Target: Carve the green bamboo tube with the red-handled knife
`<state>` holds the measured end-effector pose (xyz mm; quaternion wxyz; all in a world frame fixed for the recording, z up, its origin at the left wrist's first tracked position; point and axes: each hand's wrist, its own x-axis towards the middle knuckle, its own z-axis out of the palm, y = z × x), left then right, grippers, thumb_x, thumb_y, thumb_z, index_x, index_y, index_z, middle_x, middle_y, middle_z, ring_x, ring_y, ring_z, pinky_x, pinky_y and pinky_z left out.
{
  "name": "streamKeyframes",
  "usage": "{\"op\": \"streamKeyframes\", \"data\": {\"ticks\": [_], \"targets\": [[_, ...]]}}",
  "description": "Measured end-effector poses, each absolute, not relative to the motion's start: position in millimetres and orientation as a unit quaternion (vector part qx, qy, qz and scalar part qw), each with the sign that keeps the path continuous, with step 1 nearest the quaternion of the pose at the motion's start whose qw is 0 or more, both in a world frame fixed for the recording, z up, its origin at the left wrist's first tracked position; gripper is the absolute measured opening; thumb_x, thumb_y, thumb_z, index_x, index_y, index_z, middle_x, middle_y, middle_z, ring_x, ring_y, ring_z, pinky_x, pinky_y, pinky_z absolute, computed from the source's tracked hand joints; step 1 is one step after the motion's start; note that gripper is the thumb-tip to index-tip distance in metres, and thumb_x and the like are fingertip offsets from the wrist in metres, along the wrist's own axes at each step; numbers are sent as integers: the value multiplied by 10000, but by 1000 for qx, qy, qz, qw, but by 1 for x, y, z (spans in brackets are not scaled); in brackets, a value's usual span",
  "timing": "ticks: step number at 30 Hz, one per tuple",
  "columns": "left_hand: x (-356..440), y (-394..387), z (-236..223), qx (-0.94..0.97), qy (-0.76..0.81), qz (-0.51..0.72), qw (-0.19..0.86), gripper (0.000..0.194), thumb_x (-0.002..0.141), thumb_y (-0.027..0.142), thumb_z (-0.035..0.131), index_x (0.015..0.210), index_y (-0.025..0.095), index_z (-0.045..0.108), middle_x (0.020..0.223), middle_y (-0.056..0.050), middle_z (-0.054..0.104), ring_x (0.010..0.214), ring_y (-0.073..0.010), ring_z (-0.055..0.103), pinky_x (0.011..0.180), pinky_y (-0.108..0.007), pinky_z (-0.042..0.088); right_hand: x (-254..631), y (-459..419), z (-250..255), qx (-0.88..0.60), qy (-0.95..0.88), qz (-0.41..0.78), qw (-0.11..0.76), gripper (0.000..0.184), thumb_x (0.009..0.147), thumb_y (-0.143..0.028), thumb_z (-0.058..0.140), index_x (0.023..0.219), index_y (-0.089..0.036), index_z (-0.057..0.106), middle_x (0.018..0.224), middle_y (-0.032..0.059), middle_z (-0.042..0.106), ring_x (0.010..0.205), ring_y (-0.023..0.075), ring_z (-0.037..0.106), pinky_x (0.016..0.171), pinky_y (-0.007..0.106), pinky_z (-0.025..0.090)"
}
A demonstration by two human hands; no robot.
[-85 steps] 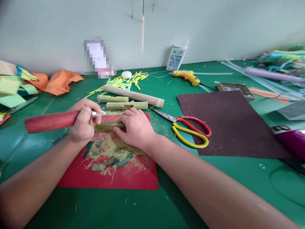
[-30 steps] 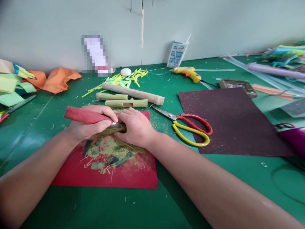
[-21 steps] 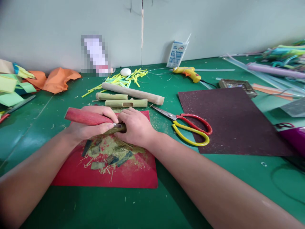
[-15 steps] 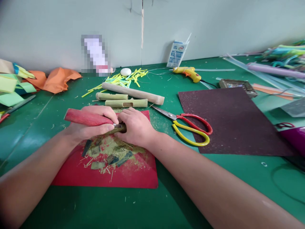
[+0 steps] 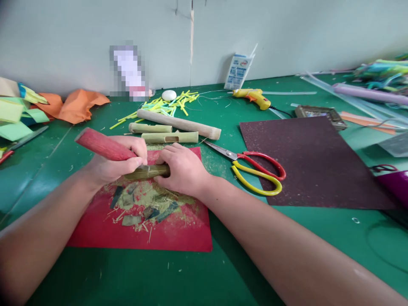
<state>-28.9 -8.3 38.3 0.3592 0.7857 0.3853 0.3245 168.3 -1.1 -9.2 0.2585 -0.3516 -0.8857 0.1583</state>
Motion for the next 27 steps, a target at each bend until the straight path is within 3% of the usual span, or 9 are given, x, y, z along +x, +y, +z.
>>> {"op": "streamKeyframes", "data": {"ticks": [7,14,27], "targets": [[-26,-10,38,789,393,315,352,128,711,152,548,588,187,549,612,8,563,540,-110,488,493,-269,354,168,-1,-8,-349,-886,162,258,202,694,-272,704,847,-154,645,867,56,658,813,200,543,730,315,411],[-25,-10,31,764,400,367,348,121,806,211,579,701,199,636,726,3,648,653,-128,581,609,-267,461,168,0,-8,-343,-886,161,268,174,696,-269,685,801,-173,585,838,49,634,784,190,516,714,311,397],[-25,-10,33,791,377,321,360,61,804,257,691,810,198,706,866,-9,719,795,-158,657,721,-277,521,167,0,-7,-349,-886,160,260,192,689,-272,683,723,-185,515,770,27,579,753,177,483,689,306,378]]}}
